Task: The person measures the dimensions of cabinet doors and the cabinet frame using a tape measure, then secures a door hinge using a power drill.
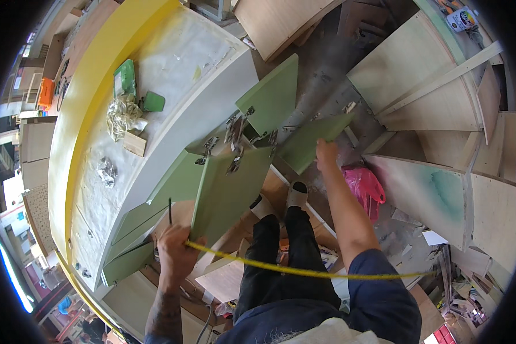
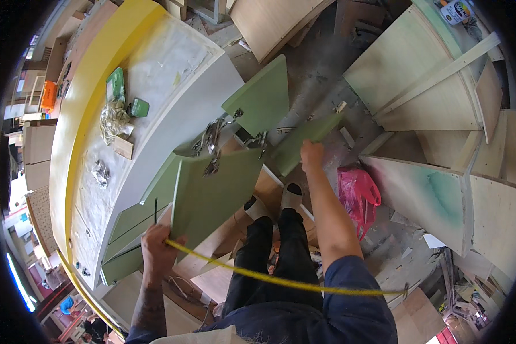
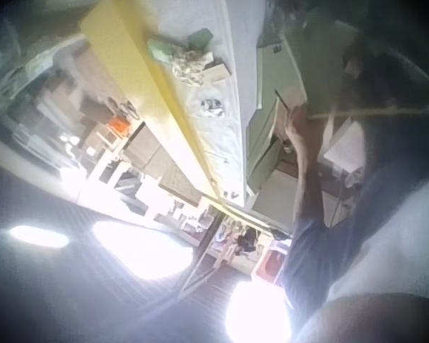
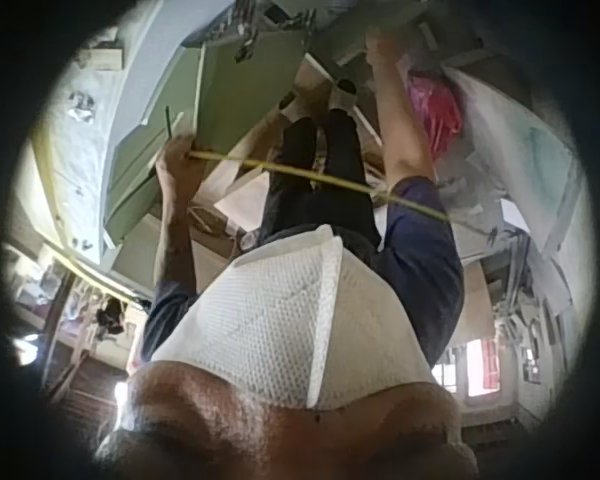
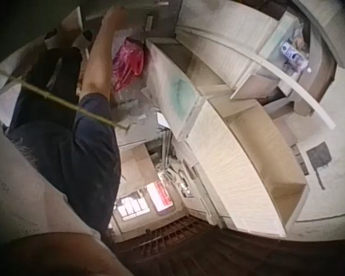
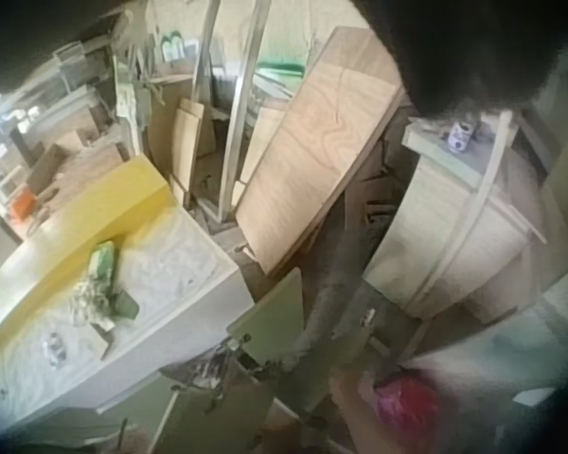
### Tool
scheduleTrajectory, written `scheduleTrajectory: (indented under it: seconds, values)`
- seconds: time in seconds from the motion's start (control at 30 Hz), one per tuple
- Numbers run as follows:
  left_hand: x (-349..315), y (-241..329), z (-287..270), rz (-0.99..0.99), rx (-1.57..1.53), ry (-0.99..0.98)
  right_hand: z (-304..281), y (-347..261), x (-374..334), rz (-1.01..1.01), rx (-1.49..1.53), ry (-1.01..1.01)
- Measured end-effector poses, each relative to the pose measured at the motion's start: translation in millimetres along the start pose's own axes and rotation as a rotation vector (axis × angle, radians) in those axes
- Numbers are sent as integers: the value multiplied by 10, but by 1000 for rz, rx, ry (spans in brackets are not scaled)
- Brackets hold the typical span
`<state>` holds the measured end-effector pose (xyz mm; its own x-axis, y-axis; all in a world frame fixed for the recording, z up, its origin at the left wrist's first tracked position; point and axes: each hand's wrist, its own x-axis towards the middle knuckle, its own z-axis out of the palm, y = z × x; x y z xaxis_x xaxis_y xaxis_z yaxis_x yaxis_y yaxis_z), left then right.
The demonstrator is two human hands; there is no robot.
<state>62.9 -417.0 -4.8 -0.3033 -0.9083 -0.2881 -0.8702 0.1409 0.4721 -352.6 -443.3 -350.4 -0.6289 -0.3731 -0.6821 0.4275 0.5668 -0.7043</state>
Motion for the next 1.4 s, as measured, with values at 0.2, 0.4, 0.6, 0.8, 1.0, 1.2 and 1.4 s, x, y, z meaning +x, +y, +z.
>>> scheduleTrajectory:
  seconds: [0.2, 0.4, 0.6, 0.8, 1.0, 1.2, 1.4]
  values:
    - [-569, -478, -107, -66, 44, -37, 986, -440, 220, 8, -72, -34]
    - [-948, -775, 40, -170, 36, -46, 1736, -861, 58, 7, -261, -161]
    - [-1109, -1139, 314, -231, 35, -37, 1865, -927, 157, -60, -4, -368]
    - [-937, -1614, 504, -100, 49, -93, 1601, -428, -89, -197, -147, -319]
    - [-433, -2155, 594, 100, 57, -136, 924, 592, -1253, -321, -404, -813]
    - [86, -2554, 627, 221, 58, -109, 1414, 586, -2004, -606, -554, -1009]
    - [344, -2783, 710, 192, 23, -72, 1890, 686, -2215, -927, -923, -782]
